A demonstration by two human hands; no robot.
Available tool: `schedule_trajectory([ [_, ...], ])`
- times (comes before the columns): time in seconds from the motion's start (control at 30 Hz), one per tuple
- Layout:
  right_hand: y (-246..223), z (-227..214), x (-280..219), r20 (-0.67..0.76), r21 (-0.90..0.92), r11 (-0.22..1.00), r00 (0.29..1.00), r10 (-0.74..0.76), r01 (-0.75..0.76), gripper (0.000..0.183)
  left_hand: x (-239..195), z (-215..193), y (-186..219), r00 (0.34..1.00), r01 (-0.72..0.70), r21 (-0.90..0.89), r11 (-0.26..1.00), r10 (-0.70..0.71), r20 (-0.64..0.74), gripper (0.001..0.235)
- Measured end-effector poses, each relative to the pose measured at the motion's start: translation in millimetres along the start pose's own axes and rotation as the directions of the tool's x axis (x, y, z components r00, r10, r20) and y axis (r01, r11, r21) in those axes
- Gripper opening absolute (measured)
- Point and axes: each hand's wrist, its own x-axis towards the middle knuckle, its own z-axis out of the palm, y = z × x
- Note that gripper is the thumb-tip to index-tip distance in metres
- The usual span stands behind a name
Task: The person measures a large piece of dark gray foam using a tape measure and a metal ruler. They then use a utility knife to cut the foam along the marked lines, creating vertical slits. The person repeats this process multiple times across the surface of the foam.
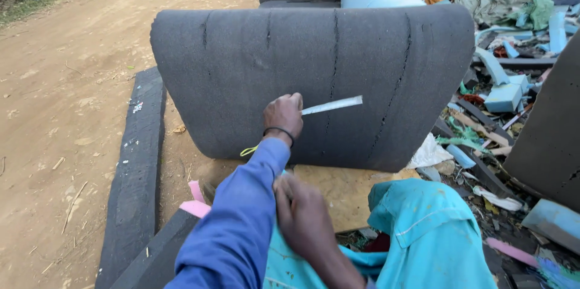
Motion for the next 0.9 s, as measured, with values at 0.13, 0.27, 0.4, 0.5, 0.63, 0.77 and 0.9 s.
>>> schedule_trajectory([
  [0.13,-36,-41,41,-0.033,-0.031,0.999,0.999,0.005,-0.007,0.032,-9,8,14,0.997,-0.045,0.066,0.997,0.04,0.073,0.009],
  [0.27,-57,-46,30,0.101,-0.09,0.994,0.992,0.076,-0.067,0.039,-1,25,-5,0.997,-0.076,0.104,0.992,0.074,0.027,0.014],
  [0.4,-48,-14,8,0.121,-0.02,0.99,0.982,0.142,-0.141,0.033,-9,26,-30,1.0,0.027,0.035,0.999,-0.026,-0.015,0.02],
  [0.5,-48,2,31,0.151,-0.113,0.982,0.974,0.168,-0.152,0.031,-22,46,-48,0.991,0.12,0.033,0.992,-0.122,0.058,0.023],
  [0.63,-4,44,47,0.101,-0.221,0.974,0.992,0.077,-0.053,0.025,-47,47,-59,0.96,0.229,0.052,0.972,-0.235,0.153,0.008],
  [0.77,-27,27,22,0.212,-0.152,0.988,0.975,0.067,-0.035,0.029,-48,53,-72,0.939,0.305,-0.019,0.952,-0.297,0.174,0.014],
  [0.9,-34,11,7,0.289,0.027,0.998,0.956,0.049,-0.059,0.031,-49,50,-65,0.933,0.338,-0.066,0.939,-0.324,0.159,0.022],
])
